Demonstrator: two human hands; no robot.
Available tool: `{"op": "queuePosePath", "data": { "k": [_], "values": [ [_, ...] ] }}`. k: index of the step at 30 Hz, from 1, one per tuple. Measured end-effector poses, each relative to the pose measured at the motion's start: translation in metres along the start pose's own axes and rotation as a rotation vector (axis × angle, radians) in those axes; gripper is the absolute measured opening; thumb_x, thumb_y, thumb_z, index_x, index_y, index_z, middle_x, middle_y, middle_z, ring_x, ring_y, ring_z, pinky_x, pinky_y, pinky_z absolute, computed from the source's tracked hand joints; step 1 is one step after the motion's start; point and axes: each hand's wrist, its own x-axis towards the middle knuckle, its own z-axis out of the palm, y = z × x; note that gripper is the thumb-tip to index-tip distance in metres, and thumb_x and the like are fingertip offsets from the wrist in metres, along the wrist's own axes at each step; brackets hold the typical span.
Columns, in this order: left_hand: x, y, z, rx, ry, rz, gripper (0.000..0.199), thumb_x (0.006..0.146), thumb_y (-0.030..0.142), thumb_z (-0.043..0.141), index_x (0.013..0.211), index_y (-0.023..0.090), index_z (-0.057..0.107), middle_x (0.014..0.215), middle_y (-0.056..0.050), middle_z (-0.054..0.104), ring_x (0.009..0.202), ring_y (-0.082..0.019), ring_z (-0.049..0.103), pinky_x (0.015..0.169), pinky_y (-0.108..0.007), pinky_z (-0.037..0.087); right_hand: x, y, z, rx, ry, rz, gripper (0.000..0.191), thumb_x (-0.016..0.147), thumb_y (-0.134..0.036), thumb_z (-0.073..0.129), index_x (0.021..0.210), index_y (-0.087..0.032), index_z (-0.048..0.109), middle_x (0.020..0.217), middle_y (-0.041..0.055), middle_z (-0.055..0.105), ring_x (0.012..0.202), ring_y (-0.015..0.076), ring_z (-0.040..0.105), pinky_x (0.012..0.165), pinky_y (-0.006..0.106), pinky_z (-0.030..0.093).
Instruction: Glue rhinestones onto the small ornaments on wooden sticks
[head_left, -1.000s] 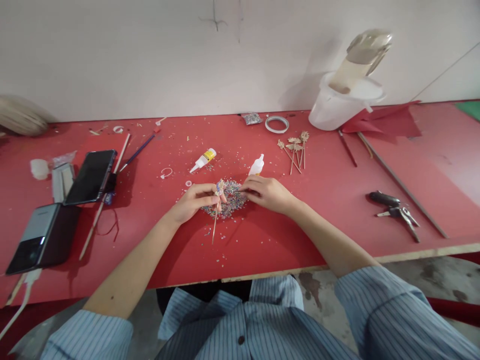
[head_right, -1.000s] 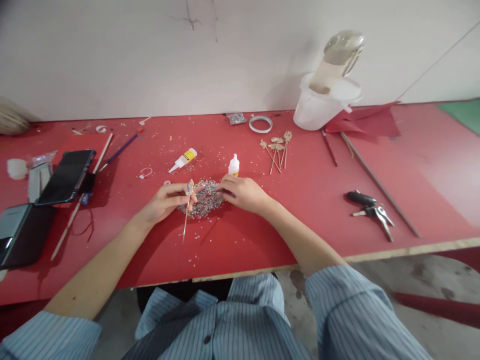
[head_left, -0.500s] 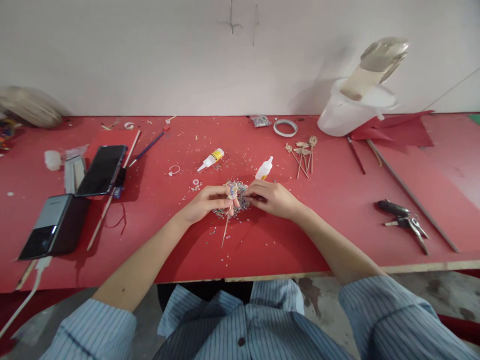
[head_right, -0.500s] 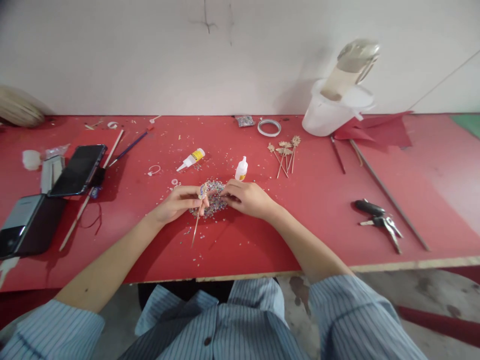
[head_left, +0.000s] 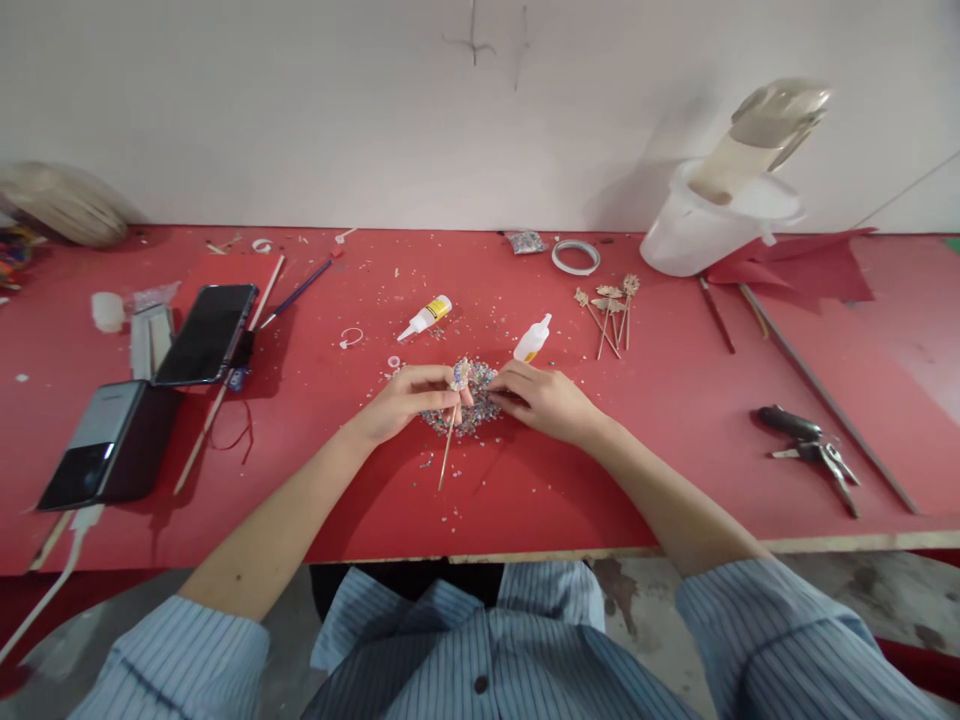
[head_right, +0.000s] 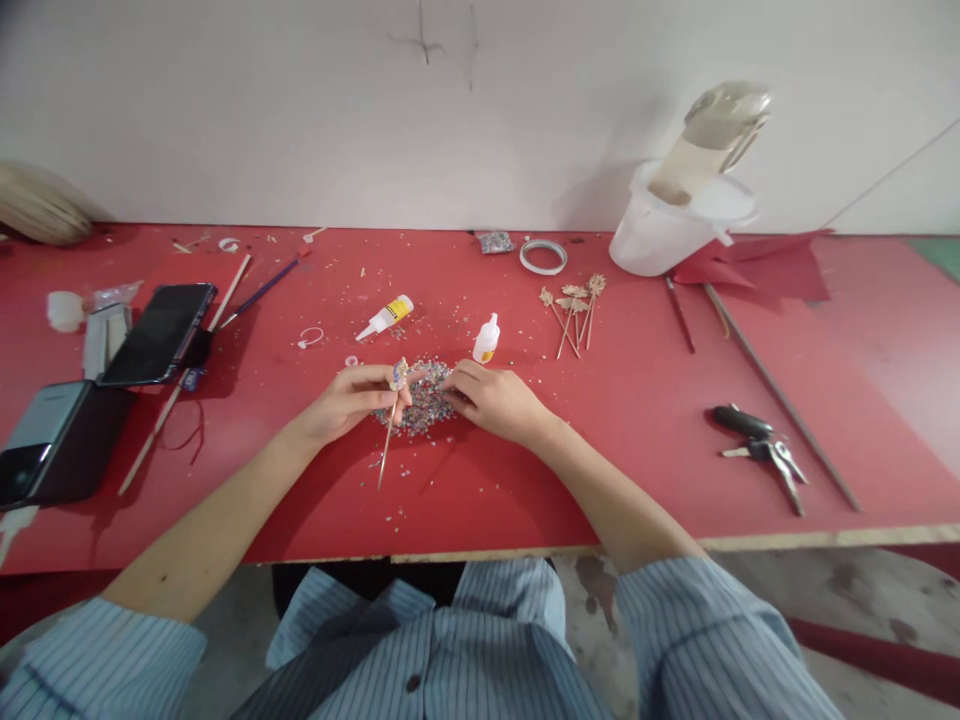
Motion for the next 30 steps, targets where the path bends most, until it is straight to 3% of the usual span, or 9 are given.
{"op": "queuePosePath", "data": {
  "k": [11, 16, 22, 30],
  "values": [
    [0.006, -0.005, 0.005, -0.027, -0.077, -0.025, 0.015, 0.083, 0.028, 0.065, 0.086, 0.013, 0.069, 0.070, -0.003, 0.067, 0.067, -0.012, 0.063, 0.069, -0.025, 0.048, 0.000, 0.000, -0.004, 0.038, 0.189, 0.073, 0.012, 0.091, -0.024, 0.051, 0.094, -0.018, 0.061, 0.090, 0.0044, 0.063, 0.075, 0.0133, 0.060, 0.065, 0.024, 0.046],
    [0.000, 0.001, -0.003, -0.021, -0.039, 0.008, 0.014, 0.084, 0.027, 0.065, 0.086, 0.014, 0.070, 0.069, -0.002, 0.066, 0.065, -0.011, 0.062, 0.067, -0.025, 0.047, 0.002, 0.000, 0.003, 0.023, 0.190, 0.090, 0.014, 0.093, -0.026, 0.049, 0.097, -0.019, 0.060, 0.094, 0.0045, 0.065, 0.084, 0.0159, 0.062, 0.071, 0.026, 0.048],
    [-0.001, 0.001, -0.011, -0.006, 0.045, 0.101, 0.010, 0.084, 0.023, 0.063, 0.084, 0.015, 0.069, 0.066, -0.001, 0.065, 0.059, -0.010, 0.059, 0.066, -0.026, 0.046, 0.003, -0.003, 0.008, -0.046, 0.095, 0.091, 0.016, 0.094, -0.027, 0.049, 0.100, -0.019, 0.061, 0.101, 0.0060, 0.065, 0.085, 0.0177, 0.064, 0.066, 0.027, 0.048],
    [0.003, -0.008, -0.006, 0.028, 0.011, 0.010, 0.013, 0.084, 0.026, 0.064, 0.085, 0.014, 0.069, 0.066, -0.001, 0.066, 0.061, -0.010, 0.060, 0.070, -0.027, 0.047, 0.002, -0.007, 0.005, 0.022, 0.138, 0.019, 0.020, 0.094, -0.026, 0.046, 0.104, -0.019, 0.062, 0.098, 0.0068, 0.064, 0.086, 0.0171, 0.064, 0.071, 0.027, 0.050]
  ]
}}
